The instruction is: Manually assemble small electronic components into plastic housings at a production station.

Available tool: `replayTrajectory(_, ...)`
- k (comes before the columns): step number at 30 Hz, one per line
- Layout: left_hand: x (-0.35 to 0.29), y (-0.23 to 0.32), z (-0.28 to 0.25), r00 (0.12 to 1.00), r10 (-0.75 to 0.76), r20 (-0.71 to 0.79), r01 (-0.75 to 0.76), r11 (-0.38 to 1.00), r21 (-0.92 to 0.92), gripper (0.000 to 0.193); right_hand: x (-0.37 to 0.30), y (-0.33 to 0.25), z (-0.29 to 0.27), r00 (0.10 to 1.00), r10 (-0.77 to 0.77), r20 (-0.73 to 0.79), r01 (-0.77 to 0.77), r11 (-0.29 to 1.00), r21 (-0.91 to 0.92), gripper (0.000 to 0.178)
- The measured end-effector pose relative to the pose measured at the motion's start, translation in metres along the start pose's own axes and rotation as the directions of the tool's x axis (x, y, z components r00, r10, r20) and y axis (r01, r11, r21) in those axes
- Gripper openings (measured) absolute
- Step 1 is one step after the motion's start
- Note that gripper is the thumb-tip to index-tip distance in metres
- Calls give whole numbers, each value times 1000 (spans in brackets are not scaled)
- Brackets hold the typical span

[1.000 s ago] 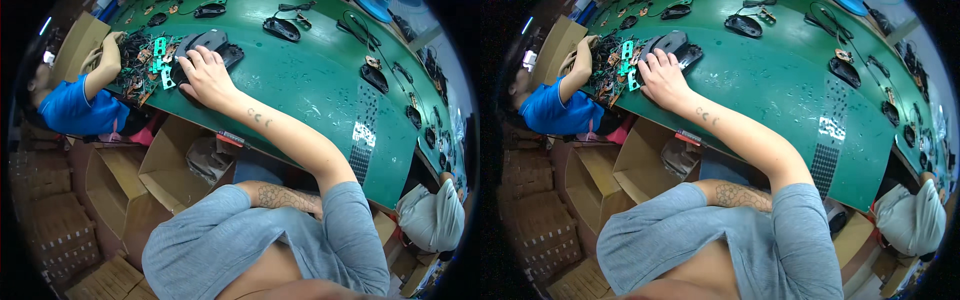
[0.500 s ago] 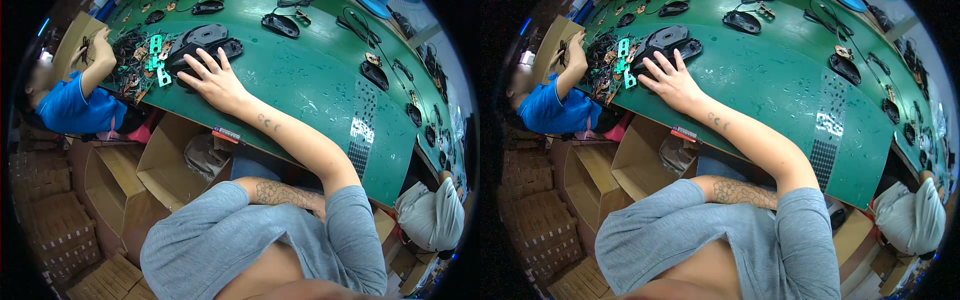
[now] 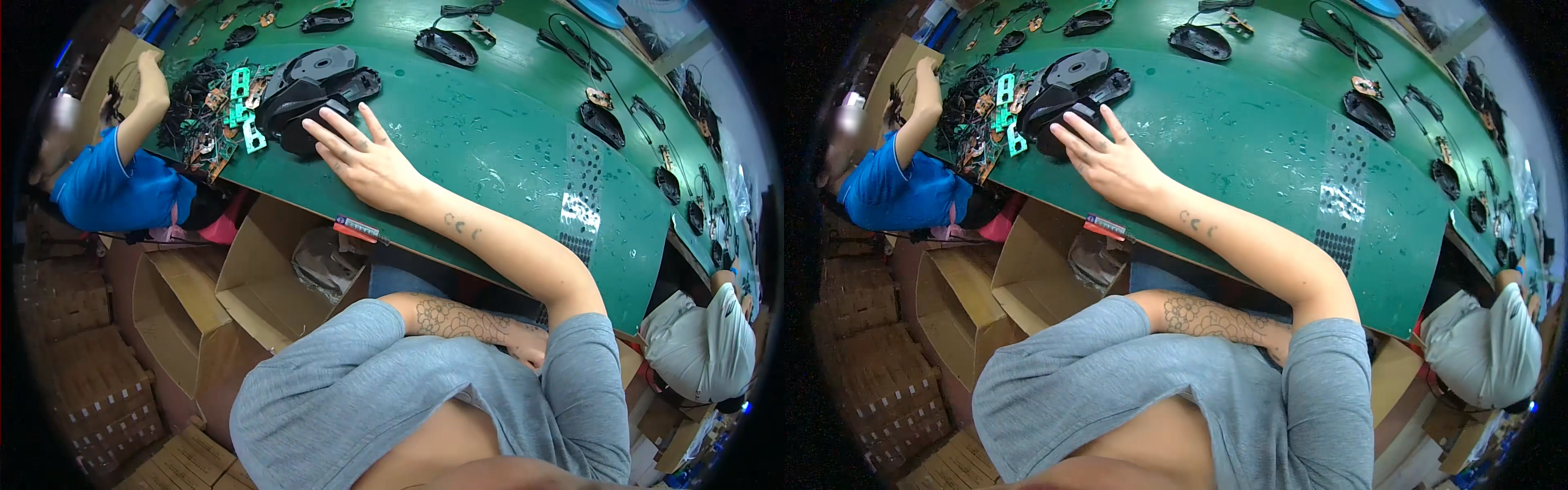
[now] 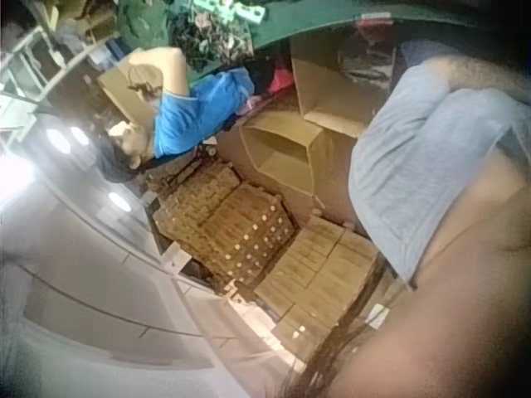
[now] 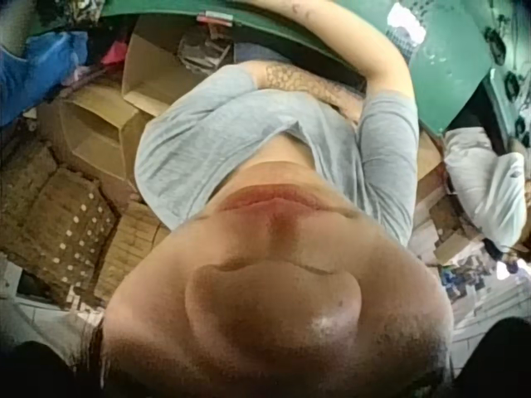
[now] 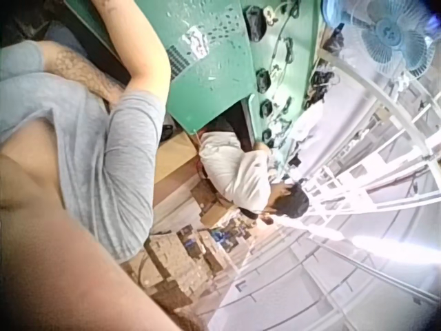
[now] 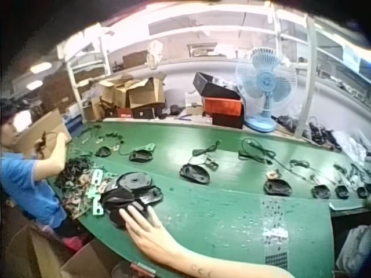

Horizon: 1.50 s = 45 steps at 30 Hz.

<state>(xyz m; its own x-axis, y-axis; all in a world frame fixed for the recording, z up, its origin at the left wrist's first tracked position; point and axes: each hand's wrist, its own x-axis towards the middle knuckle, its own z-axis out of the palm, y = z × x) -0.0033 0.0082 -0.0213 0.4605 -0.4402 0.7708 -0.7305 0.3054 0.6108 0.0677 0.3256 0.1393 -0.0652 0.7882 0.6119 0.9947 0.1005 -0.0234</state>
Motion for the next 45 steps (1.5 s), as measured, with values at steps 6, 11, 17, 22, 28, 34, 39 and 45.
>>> replayTrajectory(6, -2, -3, 2, 996, -32, 78, 25, 996, 84, 18, 2, 4, -4, 996, 25, 87, -24, 1000, -8, 35)
replayTrajectory(11, -3, -13, 13, 954, -68, 293, 24, 988, 152, 17, -17, 2, -43, 994, 78, 78, -94, 969, 229, 36)
replayTrajectory(17, -2, -5, 3, 926, -218, 307, 242, 969, -42, 16, -116, 33, -177, 887, 394, -239, -348, 913, 215, 34)
replayTrajectory(22, 25, 11, -39, 864, -268, 426, 200, 959, 199, 18, -281, 20, -303, 189, 586, -788, -797, 560, 225, 26)
replayTrajectory(28, 43, 22, -36, 815, -331, 476, 308, 943, 130, 12, -484, -113, -351, 50, 434, -899, -964, -215, -157, 20)
replayTrajectory(34, 47, 29, -34, 808, -374, 455, 353, 926, 133, 12, -649, -202, -227, -665, 460, -588, -696, -667, 265, 33)
replayTrajectory(39, 41, 24, -37, 731, -470, 494, 412, 882, 230, 11, -703, -150, -195, -761, 540, -359, -516, -840, -169, 61)
replayTrajectory(45, 31, 21, -38, 787, -435, 438, 401, 900, 172, 10, -746, -101, -203, -801, 536, -268, -478, -841, -253, 85)
